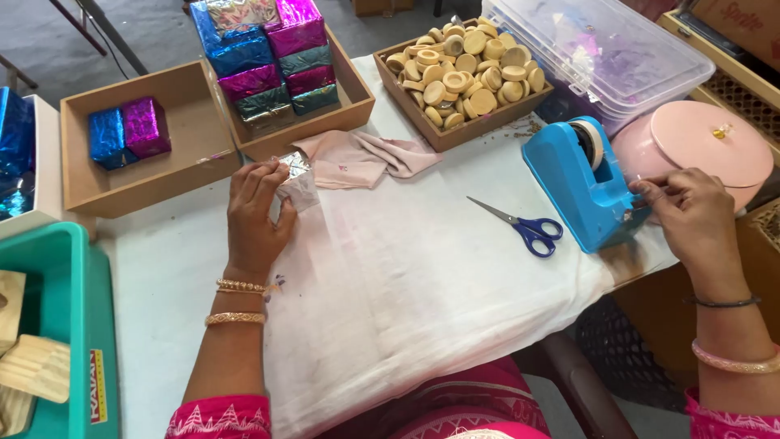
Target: The person wraps small wooden boxes with shiny metallic foil. They fold the foil around each box, secure it with clear tape, and place the finished items into a cardboard box. The person also wipes the wooden boxes with a cloth before wrapping.
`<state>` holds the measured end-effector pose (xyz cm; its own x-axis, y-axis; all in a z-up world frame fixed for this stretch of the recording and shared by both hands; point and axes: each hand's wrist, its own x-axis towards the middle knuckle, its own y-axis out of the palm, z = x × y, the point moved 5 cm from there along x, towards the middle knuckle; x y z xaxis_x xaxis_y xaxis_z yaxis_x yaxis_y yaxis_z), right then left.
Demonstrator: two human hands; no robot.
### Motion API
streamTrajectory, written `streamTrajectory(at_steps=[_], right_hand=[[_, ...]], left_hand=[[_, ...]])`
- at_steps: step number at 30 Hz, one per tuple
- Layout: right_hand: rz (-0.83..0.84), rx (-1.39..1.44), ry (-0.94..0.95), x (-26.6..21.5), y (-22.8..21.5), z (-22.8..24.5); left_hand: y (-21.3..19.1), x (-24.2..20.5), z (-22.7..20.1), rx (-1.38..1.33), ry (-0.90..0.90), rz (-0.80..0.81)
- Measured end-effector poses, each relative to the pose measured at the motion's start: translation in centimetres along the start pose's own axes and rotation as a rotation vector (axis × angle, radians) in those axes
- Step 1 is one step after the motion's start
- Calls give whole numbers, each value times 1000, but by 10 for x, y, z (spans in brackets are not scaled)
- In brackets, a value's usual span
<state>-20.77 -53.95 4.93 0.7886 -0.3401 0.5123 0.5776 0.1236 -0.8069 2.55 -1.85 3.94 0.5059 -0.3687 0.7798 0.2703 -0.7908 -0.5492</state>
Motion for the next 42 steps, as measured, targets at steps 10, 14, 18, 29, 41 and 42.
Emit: streamTrajectory(at_steps=[10,14,18,29,41,42], right_hand=[[93,610,321,-5,1,1],[93,886,331,-18,19,-24],[38,1039,358,-31,18,-12],[-194,1050,293,-57,21,-5],[-187,1283,533,-87,100,-76],[-266,1257,456,-91,100,-74]], left_hand=[[1,0,-1,17,-5,-4],[2,-2,1,24,-1,-2],[2,-2,1,28,-11,-2],[2,-2,0,32,-14,-6],[3,-4,3,68,-25,-38],[5,-4,4,66,-21,-42]])
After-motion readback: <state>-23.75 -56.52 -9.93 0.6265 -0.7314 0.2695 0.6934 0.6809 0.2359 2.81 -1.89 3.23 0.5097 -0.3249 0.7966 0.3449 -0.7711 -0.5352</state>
